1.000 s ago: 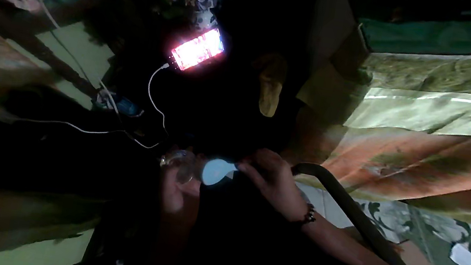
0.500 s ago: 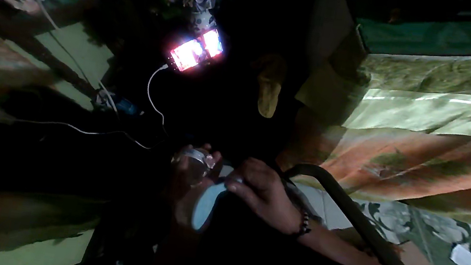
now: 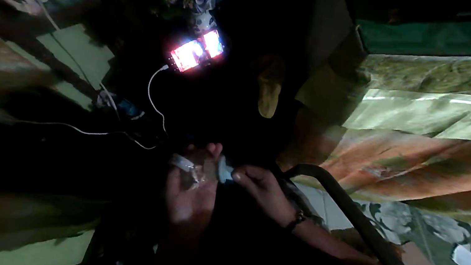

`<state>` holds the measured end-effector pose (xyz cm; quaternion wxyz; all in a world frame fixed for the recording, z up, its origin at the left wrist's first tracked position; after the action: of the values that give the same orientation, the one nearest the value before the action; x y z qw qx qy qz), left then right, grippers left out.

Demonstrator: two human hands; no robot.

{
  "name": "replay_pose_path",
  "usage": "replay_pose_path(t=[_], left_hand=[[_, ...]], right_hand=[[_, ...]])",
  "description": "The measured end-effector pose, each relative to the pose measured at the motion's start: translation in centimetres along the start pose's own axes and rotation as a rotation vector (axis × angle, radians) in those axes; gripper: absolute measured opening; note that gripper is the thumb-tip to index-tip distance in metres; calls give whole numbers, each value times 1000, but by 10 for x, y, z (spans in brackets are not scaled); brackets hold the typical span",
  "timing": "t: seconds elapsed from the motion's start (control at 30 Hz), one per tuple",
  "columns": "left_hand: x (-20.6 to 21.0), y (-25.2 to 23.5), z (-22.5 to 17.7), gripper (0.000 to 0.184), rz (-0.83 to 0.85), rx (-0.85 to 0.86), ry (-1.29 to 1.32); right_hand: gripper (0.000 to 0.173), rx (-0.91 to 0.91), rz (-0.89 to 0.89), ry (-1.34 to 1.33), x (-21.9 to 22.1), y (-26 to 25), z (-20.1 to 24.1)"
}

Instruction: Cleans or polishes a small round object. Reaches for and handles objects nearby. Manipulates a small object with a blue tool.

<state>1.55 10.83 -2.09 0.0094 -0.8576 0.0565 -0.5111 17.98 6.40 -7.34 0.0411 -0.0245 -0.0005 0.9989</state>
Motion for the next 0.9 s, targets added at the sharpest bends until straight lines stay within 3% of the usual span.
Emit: replay_pose_path(t=[0.1,0.2,0.3,0.43,0.5,0.63,0.73,0.9], left_hand=[[-6,-4,-11,41,-18,53,-96],[-7,0,-4,39,-149,30,-120],[-1,1,3,44,-72,-19,-22],[-2,-3,-9,46,-12,45,-76],[-9,-4,-14,46,-53,40,-144],[-7,1,-2,45,-210,9,-127],[0,1,2,44,-56,-15,-7],[-10,-6,-10,43,-60,57,-109]], right_hand=[[26,110,-91,50,-19,-6,-14],[24,-32,-43,-38,-11,-5,16],[26,-134,56,-25,4,-5,21],[32,101,-23,165,-7,-5,-17],[30,163,-73,149,-16,-5,-15],[25,-22,8,-73,-3,-2,21],[29,-79,101,-22,11,-1,9],[31,178,-14,138,-6,-1,-20]])
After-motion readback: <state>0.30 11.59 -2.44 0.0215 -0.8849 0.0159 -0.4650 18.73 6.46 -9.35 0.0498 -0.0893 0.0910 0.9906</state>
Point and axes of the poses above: each hand's wrist, its own y-axis away from the middle knuckle, its own x-axis out of the palm, z = x × y, the point moved 3 cm from there along -y, towards the middle knuckle, and after that the axes turned 14 degrees about x, right-handed, at the moved point
